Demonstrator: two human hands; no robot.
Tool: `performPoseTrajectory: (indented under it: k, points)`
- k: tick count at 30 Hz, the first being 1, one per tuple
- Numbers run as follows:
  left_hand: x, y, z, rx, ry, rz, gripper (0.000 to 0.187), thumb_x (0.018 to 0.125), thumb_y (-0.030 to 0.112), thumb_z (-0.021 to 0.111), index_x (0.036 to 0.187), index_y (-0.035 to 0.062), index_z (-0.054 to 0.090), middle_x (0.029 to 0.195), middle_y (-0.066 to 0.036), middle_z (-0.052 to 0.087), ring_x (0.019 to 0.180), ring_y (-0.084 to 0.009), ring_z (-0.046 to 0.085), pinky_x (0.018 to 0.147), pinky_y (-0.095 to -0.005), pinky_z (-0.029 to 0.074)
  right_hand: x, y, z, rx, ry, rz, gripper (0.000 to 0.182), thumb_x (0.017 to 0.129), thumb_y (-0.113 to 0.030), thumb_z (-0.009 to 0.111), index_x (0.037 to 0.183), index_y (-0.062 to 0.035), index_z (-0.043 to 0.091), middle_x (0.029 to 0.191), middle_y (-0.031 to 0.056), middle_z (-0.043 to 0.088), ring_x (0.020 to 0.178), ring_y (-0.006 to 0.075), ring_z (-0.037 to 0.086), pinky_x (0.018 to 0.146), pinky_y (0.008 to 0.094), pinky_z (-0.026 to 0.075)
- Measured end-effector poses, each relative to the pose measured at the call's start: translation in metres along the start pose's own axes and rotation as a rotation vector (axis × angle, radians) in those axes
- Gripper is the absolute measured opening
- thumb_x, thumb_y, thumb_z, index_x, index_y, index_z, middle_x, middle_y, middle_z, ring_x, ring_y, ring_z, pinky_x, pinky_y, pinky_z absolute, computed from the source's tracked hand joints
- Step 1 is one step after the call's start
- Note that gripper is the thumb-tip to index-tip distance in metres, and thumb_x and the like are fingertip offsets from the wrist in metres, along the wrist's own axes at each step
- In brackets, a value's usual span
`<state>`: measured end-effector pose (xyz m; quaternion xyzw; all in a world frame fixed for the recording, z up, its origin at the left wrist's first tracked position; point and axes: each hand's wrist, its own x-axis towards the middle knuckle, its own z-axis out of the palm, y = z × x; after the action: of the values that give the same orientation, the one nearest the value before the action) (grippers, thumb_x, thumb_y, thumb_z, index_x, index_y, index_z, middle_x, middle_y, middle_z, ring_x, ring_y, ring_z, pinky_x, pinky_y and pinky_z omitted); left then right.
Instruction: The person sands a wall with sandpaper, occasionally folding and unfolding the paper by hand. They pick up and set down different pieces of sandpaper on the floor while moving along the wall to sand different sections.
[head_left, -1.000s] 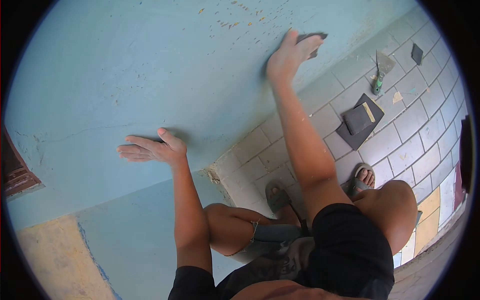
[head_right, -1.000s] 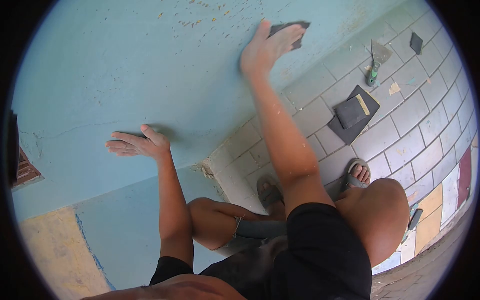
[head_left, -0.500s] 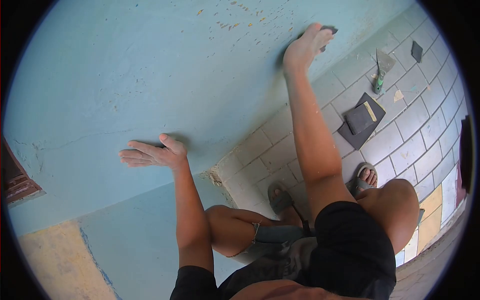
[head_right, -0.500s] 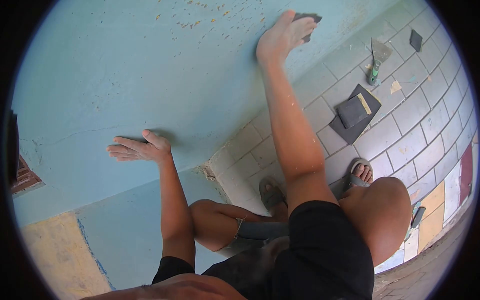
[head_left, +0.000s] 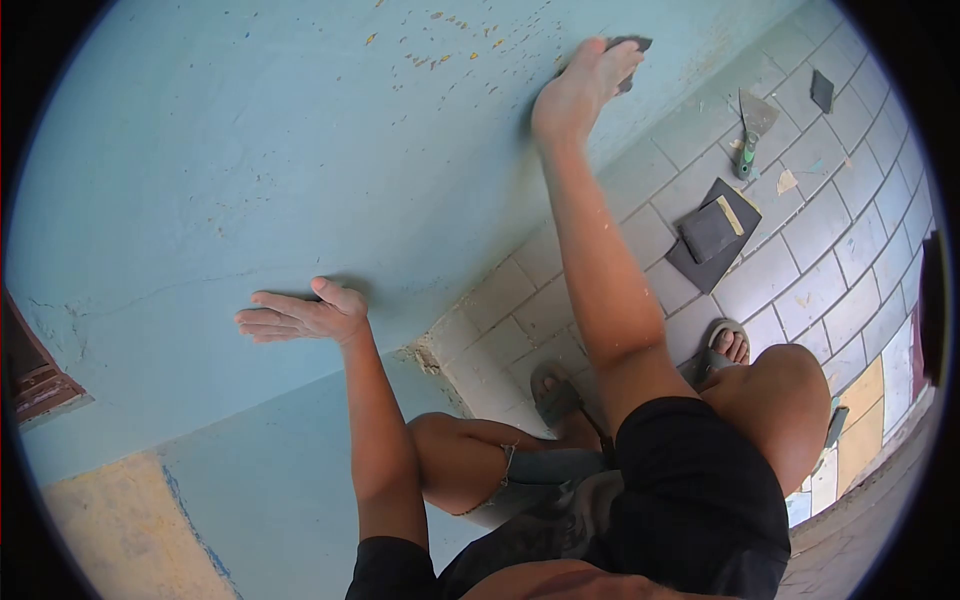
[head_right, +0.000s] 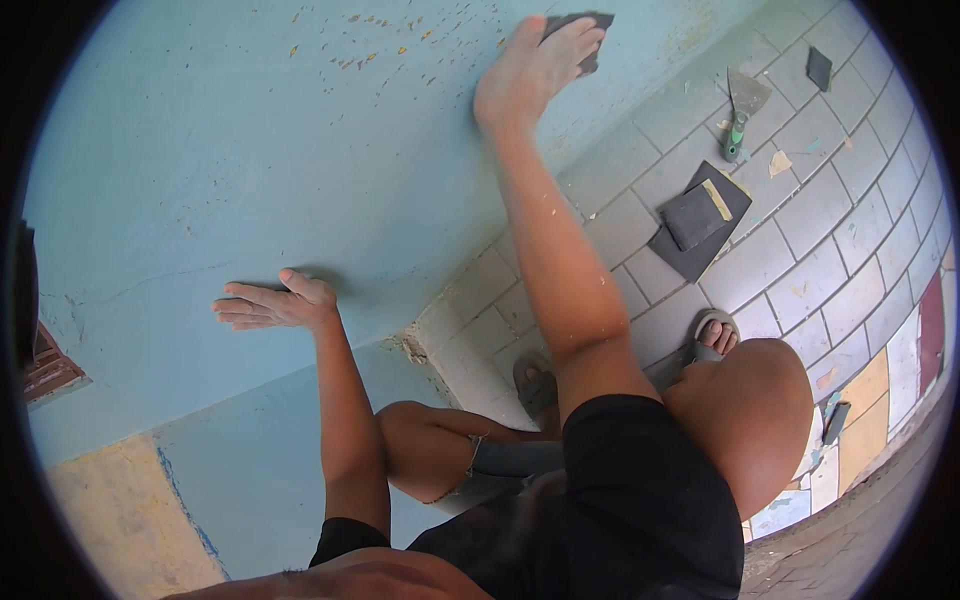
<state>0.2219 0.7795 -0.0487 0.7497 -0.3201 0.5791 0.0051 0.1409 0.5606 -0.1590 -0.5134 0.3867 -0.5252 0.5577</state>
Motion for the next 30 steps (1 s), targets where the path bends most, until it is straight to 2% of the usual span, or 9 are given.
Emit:
performPoseTrajectory:
  k: [3, 7, 9, 10, 13, 16, 20, 23, 30]
  points:
    - [0.000, 0.007, 0.001, 0.015, 0.050, -0.027, 0.076, 0.107, 0.050, 0.031, 0.162, -0.0007, 0.017, 0.170, -0.026, 0.001, 0.158, -0.0418, -0.003, 0.123, -0.0585, -0.004, 0.017, -0.006, 0.001, -0.072, 0.036, -0.171, 0.105, 0.102, -0.057, 0.050, 0.157, 0.0128, -0.006, 0.164, 0.0384, -0.007, 0.154, 0.0516, -0.009, 0.120, 0.0645, -0.003]
    - [0.002, 0.009, -0.002, 0.025, 0.003, -0.064, 0.077, 0.107, 0.051, 0.031, 0.162, -0.0009, 0.017, 0.170, -0.026, 0.002, 0.158, -0.0419, -0.002, 0.123, -0.0584, -0.004, -0.147, 0.028, -0.002, -0.080, -0.595, -0.192, 0.110, 0.099, -0.065, 0.047, 0.158, 0.0116, -0.006, 0.163, 0.0388, -0.010, 0.153, 0.0533, -0.009, 0.118, 0.0679, -0.002]
    - [0.002, 0.002, -0.002, 0.025, -0.013, -0.027, 0.077, 0.107, 0.051, 0.031, 0.162, -0.0008, 0.017, 0.170, -0.026, 0.002, 0.158, -0.0413, -0.002, 0.123, -0.0580, -0.005, -0.106, 0.030, -0.016, -0.174, -0.596, -0.184, 0.110, 0.099, -0.066, 0.046, 0.158, 0.0115, -0.007, 0.163, 0.0386, -0.011, 0.153, 0.0533, -0.009, 0.118, 0.0685, -0.003]
    - [0.000, -0.001, -0.004, 0.021, -0.021, -0.016, 0.076, 0.107, 0.050, 0.031, 0.162, -0.0007, 0.017, 0.170, -0.026, 0.002, 0.158, -0.0408, -0.002, 0.123, -0.0576, -0.005, -0.068, 0.033, -0.010, -0.151, -0.365, -0.252, 0.108, 0.100, -0.066, 0.045, 0.159, 0.0097, -0.006, 0.165, 0.0365, -0.010, 0.154, 0.0513, -0.010, 0.119, 0.0664, -0.005]
    - [0.001, 0.002, -0.004, 0.018, -0.027, -0.032, 0.078, 0.107, 0.054, 0.030, 0.164, 0.0040, 0.013, 0.171, -0.020, -0.004, 0.159, -0.0368, -0.005, 0.122, -0.0595, -0.006, 0.087, -0.011, -0.027, 0.023, 0.102, 0.180, 0.097, 0.104, -0.056, 0.044, 0.160, 0.0050, -0.006, 0.168, 0.0281, -0.008, 0.157, 0.0425, -0.007, 0.122, 0.0605, -0.002]
    - [0.001, 0.006, 0.003, 0.027, 0.017, -0.054, 0.078, 0.107, 0.054, 0.029, 0.164, 0.0039, 0.013, 0.171, -0.020, -0.003, 0.159, -0.0369, -0.004, 0.123, -0.0577, -0.006, 0.108, -0.029, -0.032, 0.177, 0.175, 0.292, 0.097, 0.104, -0.059, 0.042, 0.160, 0.0050, -0.005, 0.168, 0.0285, -0.009, 0.156, 0.0441, -0.008, 0.122, 0.0614, -0.002]
    - [0.003, 0.011, 0.006, 0.044, 0.064, -0.036, 0.075, 0.107, 0.052, 0.029, 0.163, 0.0022, 0.018, 0.170, -0.025, 0.003, 0.158, -0.0407, 0.001, 0.123, -0.0586, -0.003, -0.069, 0.001, 0.013, -0.056, -0.199, -0.016, 0.103, 0.102, -0.062, 0.044, 0.160, 0.0052, -0.008, 0.165, 0.0335, -0.013, 0.154, 0.0505, -0.011, 0.120, 0.0666, -0.001]
    - [-0.001, 0.006, -0.002, 0.074, 0.029, -0.043, 0.076, 0.107, 0.052, 0.029, 0.163, 0.0019, 0.017, 0.170, -0.024, 0.002, 0.158, -0.0404, 0.000, 0.123, -0.0581, -0.003, -0.087, 0.011, -0.005, -0.014, -0.403, -0.041, 0.105, 0.101, -0.060, 0.049, 0.159, 0.0049, -0.011, 0.164, 0.0344, -0.017, 0.153, 0.0530, -0.013, 0.118, 0.0682, -0.002]
    - [0.011, 0.010, -0.021, -0.078, -0.134, -0.119, 0.081, 0.103, 0.052, 0.044, 0.164, 0.0044, 0.018, 0.171, -0.023, -0.003, 0.156, -0.0455, -0.007, 0.119, -0.0653, -0.004, -0.027, -0.008, -0.005, 0.067, -0.151, 0.031, 0.102, 0.103, -0.056, 0.050, 0.159, 0.0059, -0.008, 0.165, 0.0345, -0.013, 0.152, 0.0547, -0.011, 0.121, 0.0650, 0.000]
